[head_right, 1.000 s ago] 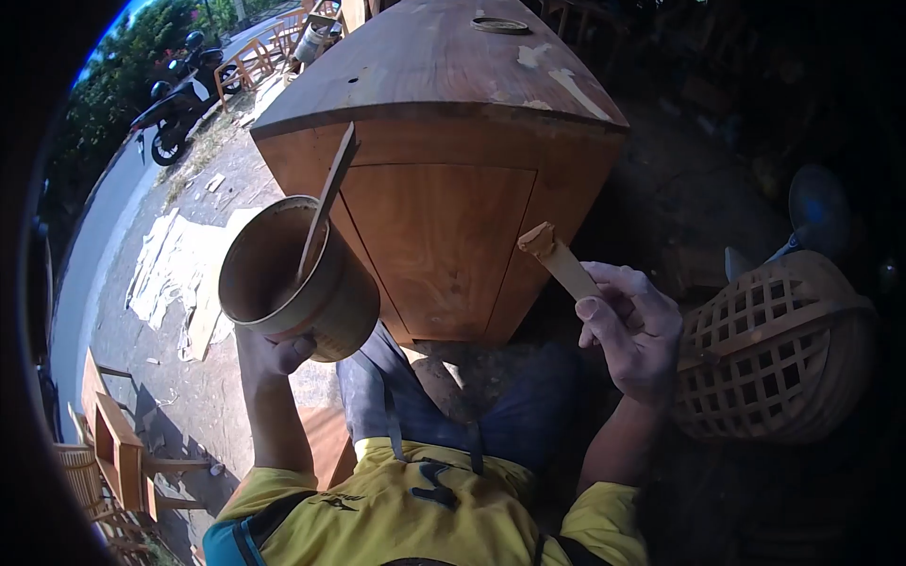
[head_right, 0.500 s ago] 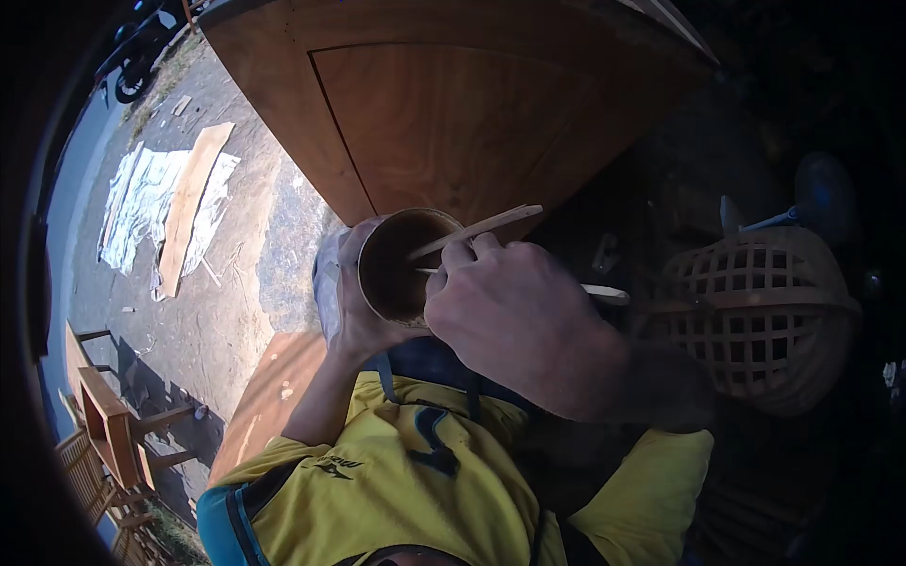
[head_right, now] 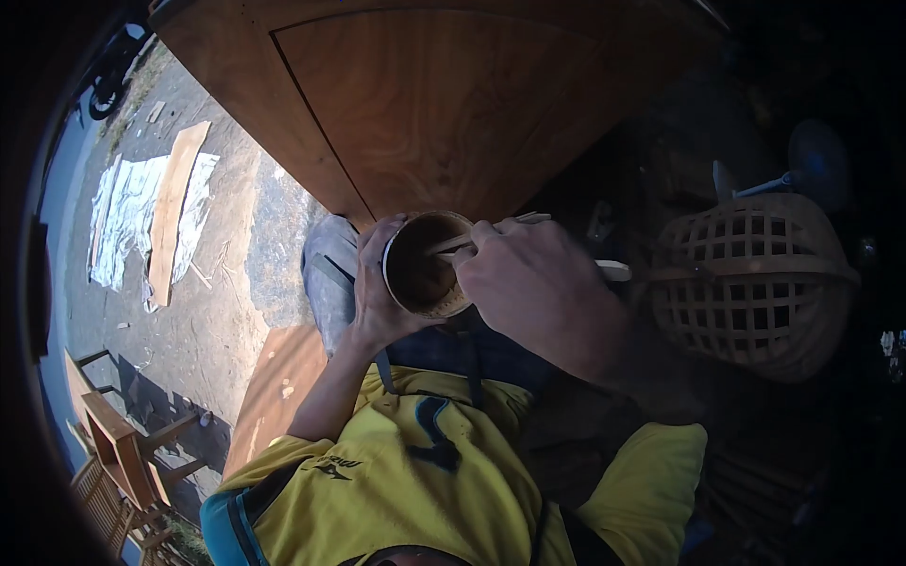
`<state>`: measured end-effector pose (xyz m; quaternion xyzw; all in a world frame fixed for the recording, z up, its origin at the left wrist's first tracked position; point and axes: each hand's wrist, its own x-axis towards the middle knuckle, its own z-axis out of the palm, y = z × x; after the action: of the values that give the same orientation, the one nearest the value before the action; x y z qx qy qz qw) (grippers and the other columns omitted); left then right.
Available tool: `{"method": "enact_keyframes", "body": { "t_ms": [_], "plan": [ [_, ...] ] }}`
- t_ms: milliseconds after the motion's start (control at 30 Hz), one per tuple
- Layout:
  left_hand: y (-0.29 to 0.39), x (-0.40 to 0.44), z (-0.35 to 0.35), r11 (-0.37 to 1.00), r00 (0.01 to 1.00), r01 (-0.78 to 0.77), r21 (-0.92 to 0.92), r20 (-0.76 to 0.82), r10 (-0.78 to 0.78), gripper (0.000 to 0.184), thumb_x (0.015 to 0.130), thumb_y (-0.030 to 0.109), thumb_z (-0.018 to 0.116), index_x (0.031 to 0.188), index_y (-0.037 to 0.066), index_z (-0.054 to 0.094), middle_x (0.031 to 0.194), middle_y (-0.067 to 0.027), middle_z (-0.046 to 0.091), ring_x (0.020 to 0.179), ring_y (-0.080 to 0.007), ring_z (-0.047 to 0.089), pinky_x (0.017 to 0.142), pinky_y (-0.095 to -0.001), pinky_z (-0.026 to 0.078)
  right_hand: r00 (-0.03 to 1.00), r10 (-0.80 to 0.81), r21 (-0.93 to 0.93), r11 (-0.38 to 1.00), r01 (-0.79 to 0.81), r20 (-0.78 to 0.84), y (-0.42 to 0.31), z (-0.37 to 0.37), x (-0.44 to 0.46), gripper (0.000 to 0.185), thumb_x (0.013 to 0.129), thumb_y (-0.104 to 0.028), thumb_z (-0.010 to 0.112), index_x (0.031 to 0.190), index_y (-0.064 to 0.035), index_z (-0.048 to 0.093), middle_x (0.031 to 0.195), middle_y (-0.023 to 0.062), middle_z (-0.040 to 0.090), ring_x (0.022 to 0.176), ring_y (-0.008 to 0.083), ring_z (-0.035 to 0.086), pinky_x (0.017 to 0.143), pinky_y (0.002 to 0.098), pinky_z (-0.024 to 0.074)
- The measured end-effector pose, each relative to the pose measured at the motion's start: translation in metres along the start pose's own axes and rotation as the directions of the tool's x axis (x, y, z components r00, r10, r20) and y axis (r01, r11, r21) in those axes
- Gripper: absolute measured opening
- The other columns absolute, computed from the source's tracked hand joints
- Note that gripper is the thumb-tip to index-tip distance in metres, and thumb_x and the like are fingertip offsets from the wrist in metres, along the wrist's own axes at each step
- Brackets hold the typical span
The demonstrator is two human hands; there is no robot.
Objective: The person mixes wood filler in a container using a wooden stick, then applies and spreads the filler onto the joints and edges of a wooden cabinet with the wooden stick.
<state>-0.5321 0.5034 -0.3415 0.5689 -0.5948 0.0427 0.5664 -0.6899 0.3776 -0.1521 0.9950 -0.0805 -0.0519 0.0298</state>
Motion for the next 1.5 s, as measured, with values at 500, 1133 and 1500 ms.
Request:
{"method": "enact_keyframes", "body": {
  "t_ms": [500, 1133, 1500],
  "plan": [
    [-0.01, -0.009, 0.014, 0.999, 1.0, 0.01, -0.035, 0.016, -0.01, 0.128, 0.048, 0.03, 0.108, 0.155, 0.003, 0.044, 0.149, -0.0197, 0.059, 0.137, -0.043, 0.057, 0.115, -0.0557, 0.044, 0.994, 0.109, 0.615, 0.785, -0.067, -0.031, 0.052, 0.026, -0.037, 0.02, 0.096, -0.019, 0.079, 0.112, -0.0073, 0.083, 0.087, 0.0114, 0.074, 0.079, 0.0306, 0.073, 0.073, 0.0443, 0.0576],
    [-0.019, -0.009, 0.022, 0.995, 0.994, 0.076, -0.068, 0.086, -0.07, 0.133, 0.05, 0.022, 0.107, 0.16, 0.004, 0.035, 0.154, -0.0232, 0.054, 0.14, -0.0448, 0.056, 0.118, -0.055, 0.045, 0.984, 0.164, 0.498, 0.86, -0.108, -0.069, 0.042, 0.041, -0.05, 0.018, 0.097, -0.016, 0.075, 0.112, -0.0103, 0.083, 0.086, 0.0096, 0.071, 0.08, 0.028, 0.075, 0.071, 0.042, 0.0589],
    [-0.044, -0.008, 0.026, 0.935, 0.943, 0.303, -0.185, 0.201, -0.266, 0.122, 0.055, 0.022, 0.1, 0.158, 0.0, 0.039, 0.146, -0.0204, 0.061, 0.137, -0.0377, 0.062, 0.118, -0.0468, 0.049, 0.841, 0.54, 1.0, -0.007, -0.02, 0.02, 0.021, 0.078, -0.071, 0.037, 0.112, -0.005, 0.057, 0.148, 0.0032, 0.055, 0.096, 0.0091, 0.075, 0.067, 0.0099, 0.068, 0.063, 0.0253, 0.0568]
  ]
}}
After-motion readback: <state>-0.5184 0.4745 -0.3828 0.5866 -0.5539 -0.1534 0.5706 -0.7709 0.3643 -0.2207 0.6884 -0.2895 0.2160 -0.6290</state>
